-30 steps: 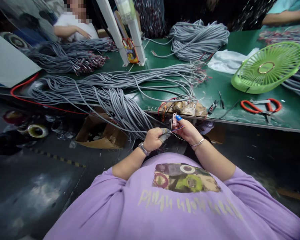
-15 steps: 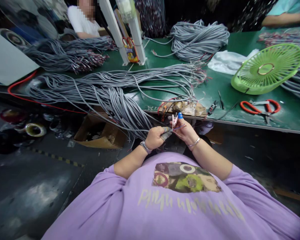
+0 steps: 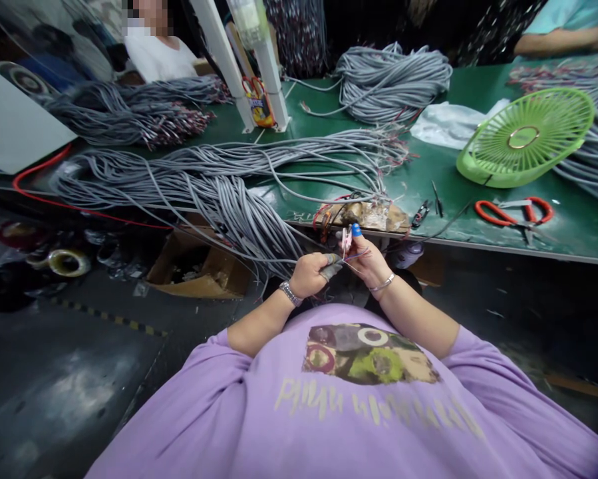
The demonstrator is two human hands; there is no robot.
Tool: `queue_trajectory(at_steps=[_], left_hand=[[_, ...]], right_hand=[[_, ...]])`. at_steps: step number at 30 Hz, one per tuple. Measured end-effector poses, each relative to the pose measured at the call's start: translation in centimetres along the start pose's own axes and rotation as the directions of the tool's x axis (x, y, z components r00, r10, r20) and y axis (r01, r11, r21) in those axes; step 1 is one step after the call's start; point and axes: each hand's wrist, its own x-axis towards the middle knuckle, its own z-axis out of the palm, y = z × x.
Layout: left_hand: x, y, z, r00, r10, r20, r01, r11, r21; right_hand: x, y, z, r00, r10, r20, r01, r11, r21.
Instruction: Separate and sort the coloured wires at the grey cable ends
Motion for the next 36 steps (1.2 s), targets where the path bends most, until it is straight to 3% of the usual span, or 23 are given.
queue_trajectory(at_steps=[7,19,25,29,33,36], left_hand=[[-0.4,0.1,0.0,1.000,-0.004,0.005,0.004,1.000,-0.031],[-3.0,0.8,-1.0,0.998,0.029,0.062,-0.026,0.998,-0.049],[-4.0,-0.8,-0.6,0.976,-0.103,0.191,0.096,0.994,0.046],[-2.0,-1.9,-1.6,0.995,-0.055,0.088,0.055,0.998,-0.003],[2.9,-1.8,-3.5,0.994,0.035,-0.101,-0.026,0.996,0.087],[7.6,-1.5,-4.7,0.996,0.069,-0.060,-0.049,0.957,0.285]], right_hand=[[-0.2,0.2,-0.2,0.990,0.131,0.060,-0.137,0.984,0.113],[-0.4,0.6,-2.2,0.966,0.257,-0.017,-0.254,0.961,0.106],[-0.8,0.4,-3.7,0.974,0.208,-0.089,-0.203,0.977,0.071],[-0.9,0.3,-4.7,0.973,0.179,-0.143,-0.175,0.984,0.042],[-1.0,0.3,-5.2,0.978,0.171,-0.118,-0.170,0.985,0.020],[-1.2,0.4,-5.3,0.974,0.186,-0.127,-0.184,0.983,0.024]])
